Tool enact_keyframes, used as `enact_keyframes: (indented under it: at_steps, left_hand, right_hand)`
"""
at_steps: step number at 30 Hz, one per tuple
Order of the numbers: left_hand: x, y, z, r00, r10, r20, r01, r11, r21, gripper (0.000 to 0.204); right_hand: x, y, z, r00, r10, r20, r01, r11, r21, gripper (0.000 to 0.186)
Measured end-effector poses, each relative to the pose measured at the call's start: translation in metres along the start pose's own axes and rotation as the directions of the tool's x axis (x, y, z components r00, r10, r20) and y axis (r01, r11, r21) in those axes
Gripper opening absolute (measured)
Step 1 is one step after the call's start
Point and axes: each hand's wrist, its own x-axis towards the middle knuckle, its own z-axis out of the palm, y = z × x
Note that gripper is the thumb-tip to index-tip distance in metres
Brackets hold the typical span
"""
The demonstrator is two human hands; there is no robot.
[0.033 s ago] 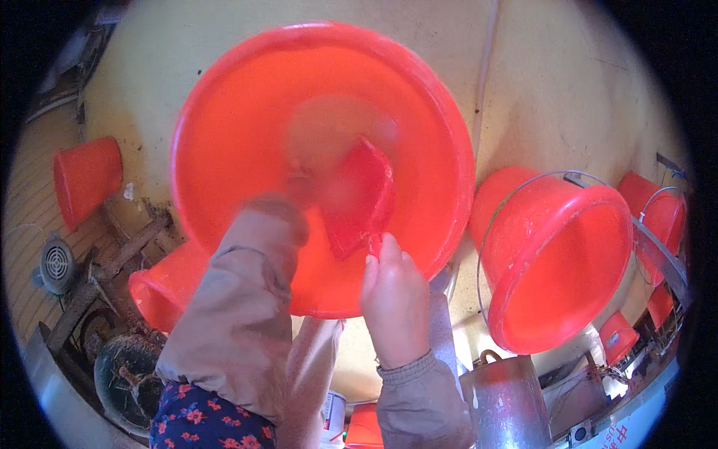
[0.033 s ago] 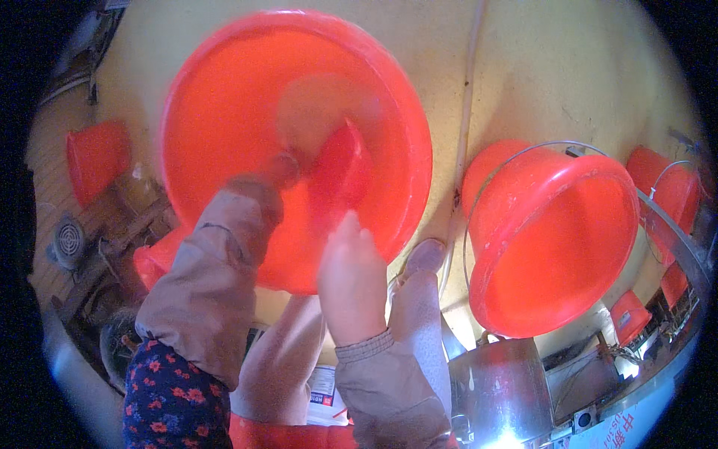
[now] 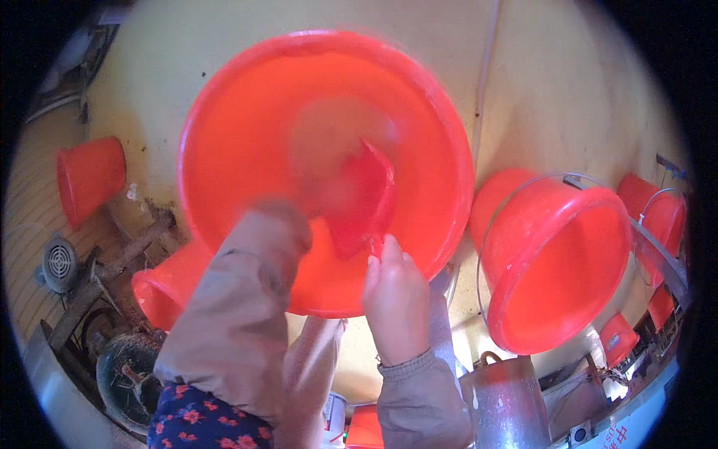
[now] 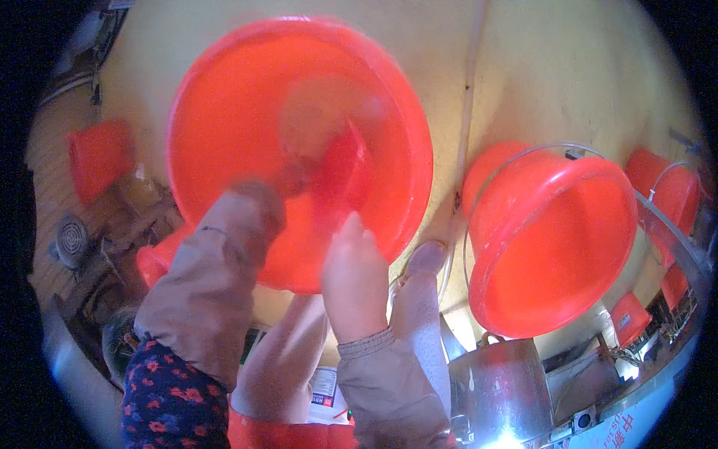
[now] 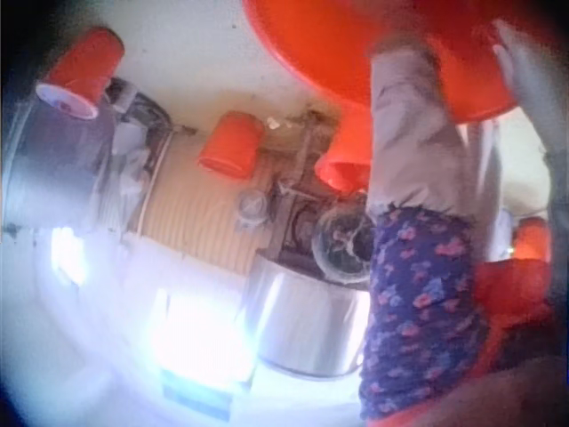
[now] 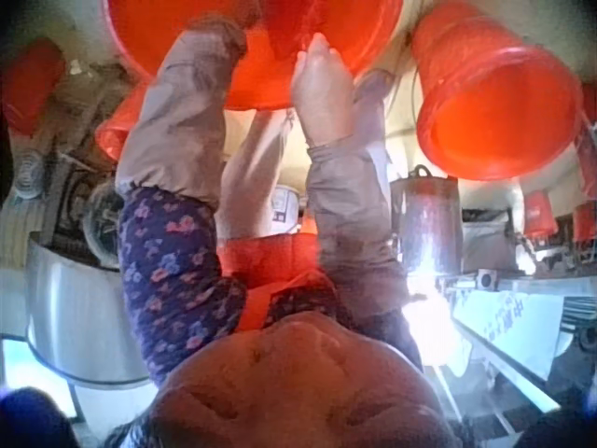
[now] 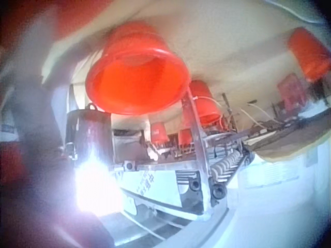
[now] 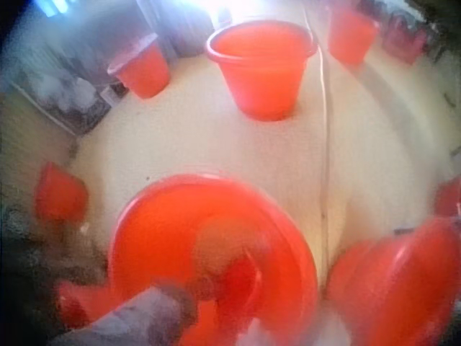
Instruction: The person pours a yellowish liquid from a red basin into a large metal pot, then uses a white plastic scraper to clean the inside of the basin. They repeat this process with several other red basins, scraping and rinsing them with water from a blue scoop.
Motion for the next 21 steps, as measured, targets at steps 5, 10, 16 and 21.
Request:
enact_keyframes:
  at_steps: [5, 10, 16, 21]
  left_hand:
    - [-0.094, 0.038, -0.019, 0.948, 0.202, 0.246, -0.099, 0.922, -0.375, 0.033]
    - [-0.189, 0.048, -0.096, 0.93, 0.249, 0.27, 0.277, 0.007, -0.961, 0.032]
    - [-0.233, 0.052, -0.12, 0.994, 0.108, -0.028, 0.017, -0.4, -0.916, 0.027]
    - [-0.242, 0.069, -0.079, 0.983, -0.144, -0.116, -0.179, -0.596, -0.783, 0.022]
  right_hand:
    - [-0.002, -0.008, -0.005, 0.997, -0.037, -0.064, 0.036, 0.999, -0.003, 0.032]
    - [-0.023, -0.021, -0.016, 0.997, -0.077, -0.005, 0.077, 0.996, 0.049, 0.04]
    - [-0.048, -0.031, -0.026, 0.944, -0.327, -0.037, 0.324, 0.944, -0.068, 0.055]
    - [-0.054, -0.024, -0.027, 0.982, -0.138, -0.129, 0.162, 0.967, 0.197, 0.056]
